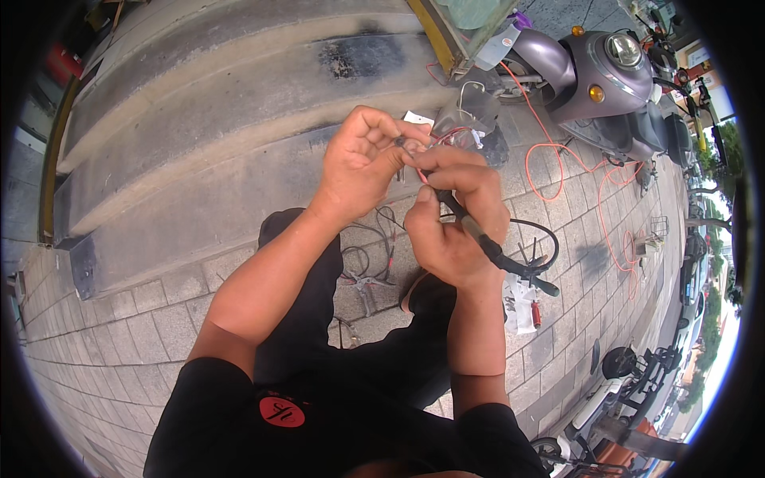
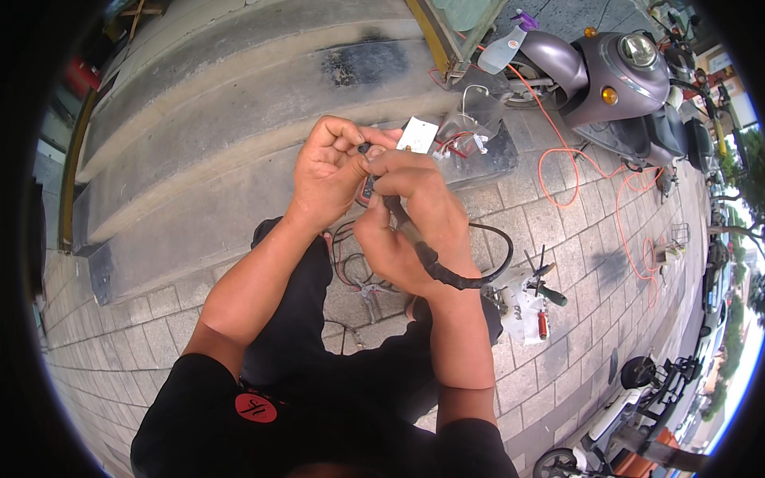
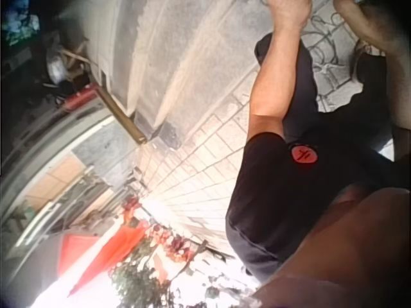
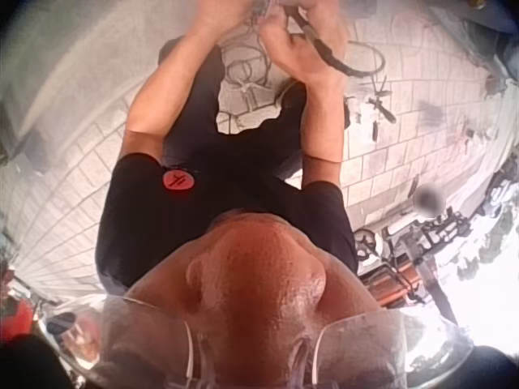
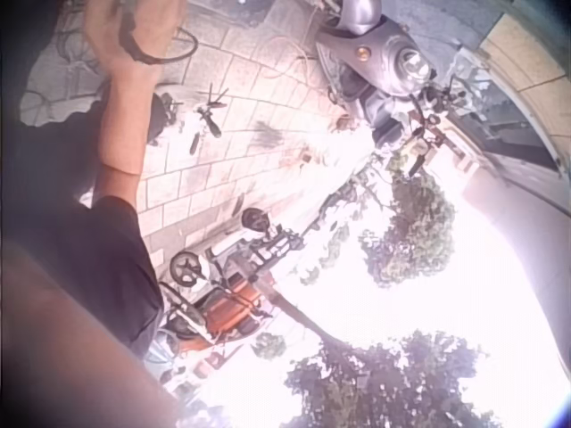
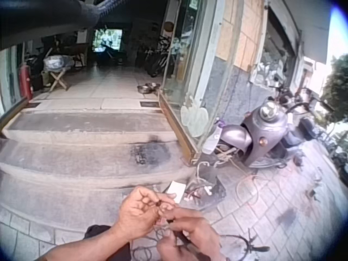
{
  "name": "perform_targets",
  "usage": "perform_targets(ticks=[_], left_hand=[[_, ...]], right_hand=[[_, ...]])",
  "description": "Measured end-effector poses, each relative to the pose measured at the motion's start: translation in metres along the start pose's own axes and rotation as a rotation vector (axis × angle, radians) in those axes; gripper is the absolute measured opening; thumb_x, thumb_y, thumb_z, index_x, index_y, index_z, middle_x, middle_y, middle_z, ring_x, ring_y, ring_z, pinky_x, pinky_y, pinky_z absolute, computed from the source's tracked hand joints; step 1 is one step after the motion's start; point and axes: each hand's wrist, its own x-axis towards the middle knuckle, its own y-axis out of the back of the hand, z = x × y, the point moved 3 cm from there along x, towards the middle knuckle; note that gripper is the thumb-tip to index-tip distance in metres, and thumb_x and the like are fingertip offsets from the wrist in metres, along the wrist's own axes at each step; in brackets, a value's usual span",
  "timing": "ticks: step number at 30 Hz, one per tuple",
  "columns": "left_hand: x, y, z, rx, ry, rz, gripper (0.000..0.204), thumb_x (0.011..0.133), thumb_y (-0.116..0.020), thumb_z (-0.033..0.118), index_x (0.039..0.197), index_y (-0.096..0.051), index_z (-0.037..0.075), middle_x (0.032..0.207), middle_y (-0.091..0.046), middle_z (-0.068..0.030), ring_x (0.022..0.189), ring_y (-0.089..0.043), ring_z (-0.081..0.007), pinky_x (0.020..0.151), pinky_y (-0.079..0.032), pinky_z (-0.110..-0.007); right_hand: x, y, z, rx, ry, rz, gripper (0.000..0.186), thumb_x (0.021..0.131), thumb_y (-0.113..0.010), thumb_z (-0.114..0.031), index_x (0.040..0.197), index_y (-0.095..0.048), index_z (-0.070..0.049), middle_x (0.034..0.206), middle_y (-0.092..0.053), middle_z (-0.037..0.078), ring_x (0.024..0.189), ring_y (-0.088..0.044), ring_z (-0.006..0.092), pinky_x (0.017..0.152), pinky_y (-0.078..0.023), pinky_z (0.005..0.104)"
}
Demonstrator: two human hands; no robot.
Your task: The person sits on the ground and uses a soldering iron to heat and join the ends of two black wires. They then wrap the connection with black electrical tape and briefly consult a small white paper with a diagram.
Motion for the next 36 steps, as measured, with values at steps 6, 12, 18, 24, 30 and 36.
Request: perform_targets(ticks=[6,12,18,24,30,36], left_hand=[[-0.001,-0.002,0.000,0.003,0.020,0.032,0.028,0.096,-0.062,-0.012,0.111,-0.045,0.005,0.117,-0.069,-0.0198,0.124,-0.064,-0.0297,0.104,-0.055,-0.043],[-0.002,-0.002,0.006,0.042,0.100,0.073,0.028,0.095,-0.068,-0.009,0.108,-0.048,0.006,0.119,-0.068,-0.0196,0.125,-0.064,-0.0314,0.106,-0.055,-0.044],[0.004,0.002,0.006,0.280,0.219,0.183,0.022,0.094,-0.075,0.000,0.107,-0.059,0.009,0.109,-0.069,-0.0089,0.111,-0.067,-0.0227,0.092,-0.058,-0.035],[0.004,0.022,0.005,-0.163,0.489,0.186,0.029,0.094,-0.080,0.024,0.117,-0.065,0.014,0.100,-0.071,-0.0028,0.100,-0.070,-0.0244,0.084,-0.059,-0.038],[0.006,0.020,-0.002,-0.332,0.592,0.146,0.021,0.098,-0.075,0.025,0.116,-0.067,0.016,0.104,-0.075,-0.0039,0.101,-0.071,-0.0251,0.084,-0.059,-0.038],[0.009,0.017,-0.012,-0.273,0.603,0.180,0.017,0.099,-0.074,0.027,0.107,-0.068,0.014,0.099,-0.074,-0.0034,0.093,-0.070,-0.0199,0.082,-0.059,-0.037]], right_hand=[[0.000,0.001,0.003,-0.009,-0.004,0.001,0.031,0.078,-0.068,0.007,0.103,-0.054,-0.005,0.108,-0.069,0.013,0.089,-0.071,0.0268,0.074,-0.058,0.0354],[0.003,0.018,-0.001,0.187,-0.021,0.131,0.026,0.084,-0.063,0.007,0.105,-0.052,-0.003,0.106,-0.069,0.018,0.094,-0.071,0.0271,0.078,-0.059,0.0380],[0.008,0.070,0.018,0.533,-0.210,0.512,0.024,0.093,-0.050,0.003,0.117,-0.049,0.003,0.101,-0.068,0.024,0.080,-0.072,0.0302,0.080,-0.062,0.0425],[-0.010,0.056,0.076,0.502,-0.579,0.474,0.014,0.094,-0.055,-0.003,0.103,-0.061,0.006,0.093,-0.071,0.013,0.087,-0.073,0.0225,0.081,-0.059,0.0333],[-0.037,0.018,0.108,0.660,-0.759,0.262,0.020,0.094,-0.055,-0.010,0.100,-0.071,0.001,0.086,-0.068,0.002,0.077,-0.064,0.0100,0.070,-0.051,0.0263],[-0.046,-0.010,0.105,0.571,-0.804,0.118,0.021,0.095,-0.067,-0.019,0.101,-0.075,-0.001,0.084,-0.066,-0.002,0.069,-0.053,0.0056,0.061,-0.044,0.0254]])
